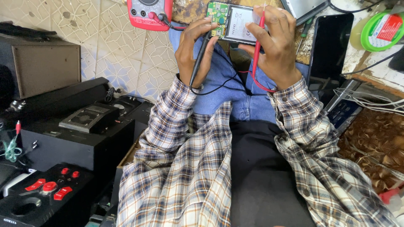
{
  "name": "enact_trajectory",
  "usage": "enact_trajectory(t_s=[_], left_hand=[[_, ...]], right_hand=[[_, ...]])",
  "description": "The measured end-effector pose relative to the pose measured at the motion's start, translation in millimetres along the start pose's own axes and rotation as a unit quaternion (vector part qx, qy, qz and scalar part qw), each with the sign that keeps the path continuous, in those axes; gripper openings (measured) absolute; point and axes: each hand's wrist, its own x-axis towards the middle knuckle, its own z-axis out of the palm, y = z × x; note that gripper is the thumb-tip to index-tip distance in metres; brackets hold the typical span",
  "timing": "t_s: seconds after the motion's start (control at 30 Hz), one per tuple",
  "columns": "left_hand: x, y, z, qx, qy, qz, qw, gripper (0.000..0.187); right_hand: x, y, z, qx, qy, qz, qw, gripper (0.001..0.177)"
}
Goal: The person sits with legs crossed and uses a multimeter to test a disassembled mobile phone. They hold the phone in one hand and use the multimeter probes to touch various points on the internal circuit board and battery area.
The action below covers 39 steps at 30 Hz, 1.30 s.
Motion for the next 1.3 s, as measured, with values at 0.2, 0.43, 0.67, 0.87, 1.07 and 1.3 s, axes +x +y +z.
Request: enact_trajectory(t_s=[0.2,0.43,0.67,0.87,1.07,1.3], left_hand=[[0.5,-4.4,-1.5,-0.066,-0.002,0.014,0.998,0.019],[3.2,3.8,-4.1,-0.088,-0.022,0.029,0.995,0.016],[-5.5,8.8,6.4,-0.084,0.094,-0.006,0.992,0.020],[-21.7,-4.1,15.5,-0.210,0.061,-0.085,0.972,0.020],[-17.2,-11.2,17.3,-0.235,0.017,-0.092,0.967,0.024],[-11.0,-8.8,19.8,-0.248,0.023,-0.082,0.965,0.022]], right_hand=[[2.4,-1.1,-2.6,0.052,0.064,-0.015,0.997,0.037],[1.9,-1.2,-2.9,0.051,0.065,-0.013,0.996,0.033],[0.8,-0.3,-1.8,0.051,0.061,-0.007,0.997,0.033],[1.9,-0.5,-2.9,0.057,0.063,-0.010,0.996,0.033],[2.0,-0.6,-2.4,0.057,0.068,-0.011,0.996,0.035],[2.7,-1.0,-4.0,0.078,0.070,0.002,0.994,0.032]])
